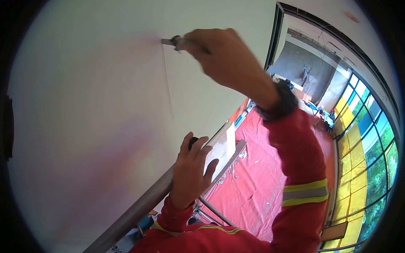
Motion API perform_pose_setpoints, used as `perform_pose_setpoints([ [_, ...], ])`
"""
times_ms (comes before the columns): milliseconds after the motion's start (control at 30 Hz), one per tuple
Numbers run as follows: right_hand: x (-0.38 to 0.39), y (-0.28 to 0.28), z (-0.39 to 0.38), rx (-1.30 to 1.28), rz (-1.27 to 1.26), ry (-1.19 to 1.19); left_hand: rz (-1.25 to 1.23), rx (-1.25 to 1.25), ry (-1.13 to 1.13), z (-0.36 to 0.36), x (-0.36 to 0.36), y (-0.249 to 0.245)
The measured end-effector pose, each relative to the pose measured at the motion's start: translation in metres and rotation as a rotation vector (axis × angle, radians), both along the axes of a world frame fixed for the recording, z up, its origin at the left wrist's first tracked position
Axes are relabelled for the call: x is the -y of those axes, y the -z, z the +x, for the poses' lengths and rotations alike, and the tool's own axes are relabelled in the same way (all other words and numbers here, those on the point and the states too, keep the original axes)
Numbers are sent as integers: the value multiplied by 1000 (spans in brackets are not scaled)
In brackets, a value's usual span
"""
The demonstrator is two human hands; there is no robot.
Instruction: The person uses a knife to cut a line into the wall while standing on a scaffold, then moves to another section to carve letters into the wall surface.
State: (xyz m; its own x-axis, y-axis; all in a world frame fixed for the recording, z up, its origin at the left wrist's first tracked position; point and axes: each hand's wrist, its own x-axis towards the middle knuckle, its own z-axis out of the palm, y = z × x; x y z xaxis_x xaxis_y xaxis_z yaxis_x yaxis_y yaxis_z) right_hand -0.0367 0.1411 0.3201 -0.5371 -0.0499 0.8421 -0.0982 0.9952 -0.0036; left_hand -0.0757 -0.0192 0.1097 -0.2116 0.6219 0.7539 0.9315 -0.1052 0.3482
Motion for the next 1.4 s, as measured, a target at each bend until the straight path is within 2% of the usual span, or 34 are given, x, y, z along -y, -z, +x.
perform_pose_setpoints([
  [100,6,-5,15,75,-102,125,-9,-5,-7,1,1,-3],
  [233,-4,0,-34,-96,80,-50,-21,4,-6,1,5,-3],
  [367,15,-6,8,64,-7,110,1,38,31,0,1,-2],
  [467,13,-10,11,71,-50,103,-18,-2,-7,2,1,-3],
  [567,-9,1,-46,-81,113,8,-6,-8,-7,1,2,-7],
  [600,1,-7,-39,47,80,139,-18,5,-7,1,2,-6],
  [700,-14,-7,-9,-23,319,45,16,32,30,-2,1,-5],
  [733,10,-16,22,183,-59,174,5,17,16,-3,1,-6],
  [833,0,-18,29,122,-22,133,-18,-17,-17,-1,1,-12],
  [933,-5,-9,-13,-1,151,92,-30,-11,-24,1,-1,-7],
  [1033,-7,-10,-15,-10,97,56,-19,7,-10,2,-5,-5],
  [1167,11,-10,12,87,-57,157,-26,-12,-23,3,-1,-3],
  [1200,-5,-7,-4,-34,16,-35,-27,-30,-40,2,-2,-6],
  [1300,-6,-6,-49,-53,113,94,-21,5,-23,3,1,-7],
  [1333,-3,-9,-42,-47,53,19,-21,11,-8,0,1,-7],
  [1400,3,-8,-18,-20,97,84,-49,26,25,1,3,-7],
])
